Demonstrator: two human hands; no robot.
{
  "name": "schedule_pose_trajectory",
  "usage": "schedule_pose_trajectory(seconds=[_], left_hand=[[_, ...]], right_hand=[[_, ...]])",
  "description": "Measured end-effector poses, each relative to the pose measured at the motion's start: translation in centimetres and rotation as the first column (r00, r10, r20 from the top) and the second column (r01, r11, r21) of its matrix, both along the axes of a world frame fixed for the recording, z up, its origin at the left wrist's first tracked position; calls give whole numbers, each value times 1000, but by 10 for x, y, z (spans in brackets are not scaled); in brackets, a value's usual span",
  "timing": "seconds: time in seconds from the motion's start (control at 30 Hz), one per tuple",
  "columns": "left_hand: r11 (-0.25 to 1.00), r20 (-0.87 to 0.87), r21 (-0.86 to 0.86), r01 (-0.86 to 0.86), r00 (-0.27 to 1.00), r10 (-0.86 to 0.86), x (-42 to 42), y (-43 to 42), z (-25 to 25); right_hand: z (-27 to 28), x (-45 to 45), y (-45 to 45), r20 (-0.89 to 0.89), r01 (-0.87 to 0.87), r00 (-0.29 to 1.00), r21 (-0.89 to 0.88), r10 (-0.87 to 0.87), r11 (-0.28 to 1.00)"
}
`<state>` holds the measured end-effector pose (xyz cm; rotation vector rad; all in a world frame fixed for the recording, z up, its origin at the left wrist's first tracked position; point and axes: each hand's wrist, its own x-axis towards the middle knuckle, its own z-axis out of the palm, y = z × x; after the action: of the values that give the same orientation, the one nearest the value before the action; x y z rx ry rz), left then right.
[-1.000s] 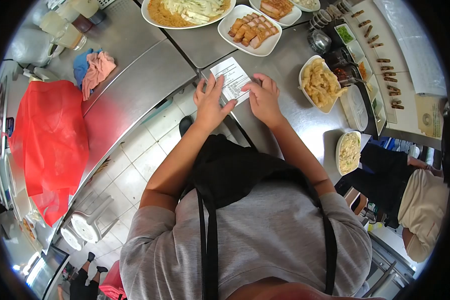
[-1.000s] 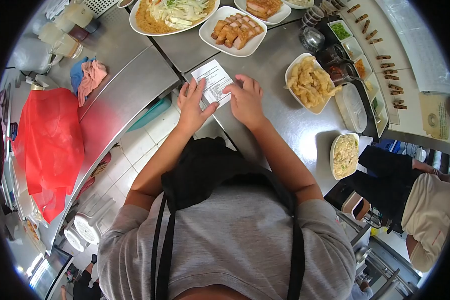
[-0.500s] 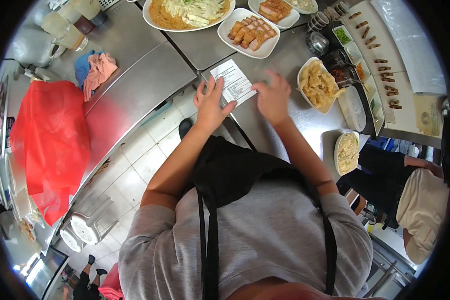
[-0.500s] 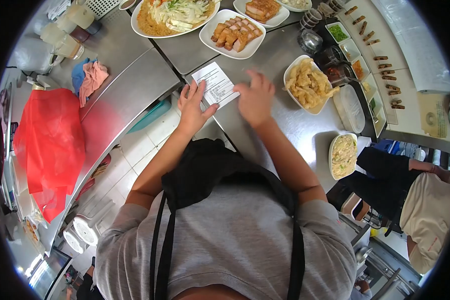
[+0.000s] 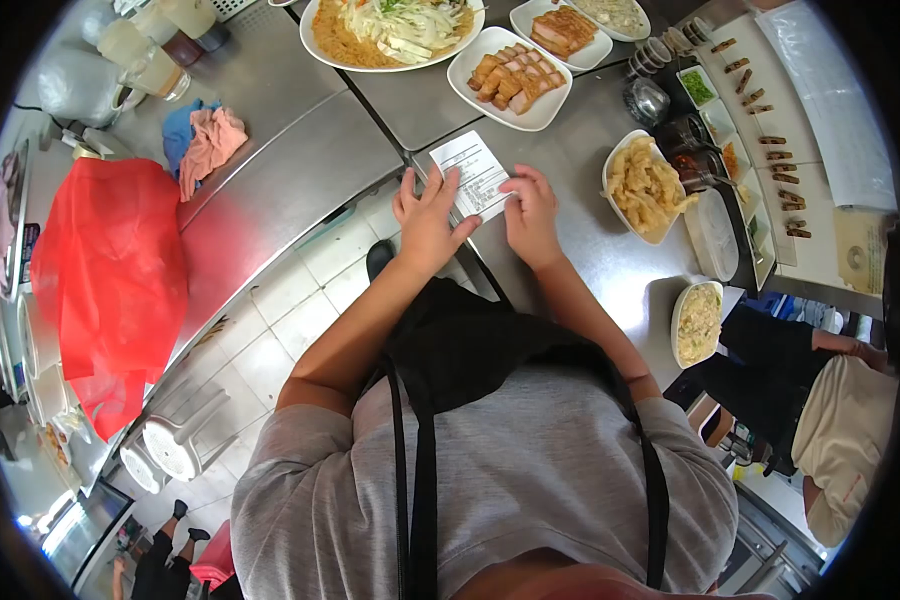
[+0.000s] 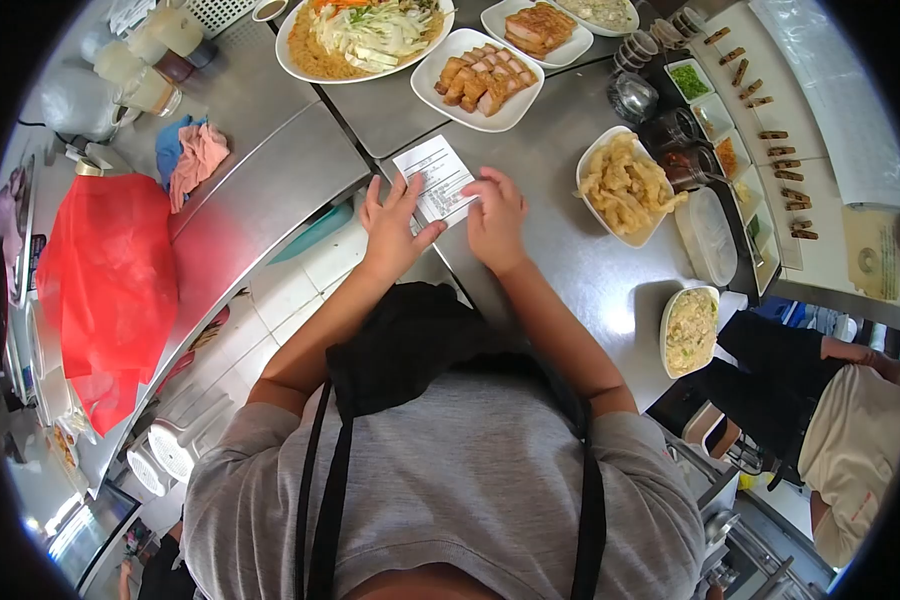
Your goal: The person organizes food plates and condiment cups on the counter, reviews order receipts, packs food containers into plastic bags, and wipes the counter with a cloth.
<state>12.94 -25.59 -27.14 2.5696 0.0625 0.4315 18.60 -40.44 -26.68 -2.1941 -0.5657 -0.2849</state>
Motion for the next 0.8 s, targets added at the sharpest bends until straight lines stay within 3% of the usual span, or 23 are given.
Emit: schedule_pose_trajectory(seconds=[0.1,0.13,0.17,0.2,0.23,0.27,0.3,0.33,0.4,0.43,0.47,0.5,0.53,0.6,0.63,0.73,0.8], left_hand=[[992,68,-13,125,990,-124,-3,-6,2],[990,65,-2,145,987,-144,-5,-8,3],[980,30,13,199,979,-199,-2,-2,-9],[948,224,-154,277,945,-240,8,6,-12],[935,247,-184,303,935,-255,19,17,6],[942,231,-140,306,935,-270,35,38,35],[946,193,-114,304,941,-279,45,55,61],[977,198,66,201,958,-210,63,76,85],[975,425,101,196,878,-220,118,126,139],[982,397,154,107,903,-161,137,141,188],[963,485,269,14,862,-148,170,169,220],[936,632,352,-21,743,-221,198,188,266],[905,665,403,-136,723,-187,222,207,308],[920,800,311,-237,588,-119,261,238,391],[940,700,161,-302,706,107,272,246,430],[846,884,180,-502,459,85,307,274,509],[842,839,123,-525,509,194,322,282,538]], right_hand=[[-3,16,-7,-37,-4,999,233,13,973],[1,18,-11,-48,-18,998,249,31,968],[-5,24,-15,52,-29,998,177,20,984],[-9,30,-17,-2,-44,999,255,46,966],[-3,29,-21,25,-38,999,235,33,971],[-6,26,-24,109,-48,994,236,22,970],[-1,21,-27,55,-69,997,273,56,959],[-11,18,-29,-17,-17,1000,336,24,942],[0,11,-25,-106,72,994,413,-30,908],[1,10,-25,-68,71,997,407,-47,911],[-2,10,-25,-29,73,997,398,-67,914],[-6,11,-25,8,79,996,386,-89,919],[-10,11,-24,25,92,994,390,-110,916],[-16,13,-23,58,122,986,390,-157,913],[-19,12,-24,10,148,987,371,-163,917],[-23,14,-26,-60,211,977,327,-203,921],[-20,15,-21,-30,256,965,332,-261,908]])
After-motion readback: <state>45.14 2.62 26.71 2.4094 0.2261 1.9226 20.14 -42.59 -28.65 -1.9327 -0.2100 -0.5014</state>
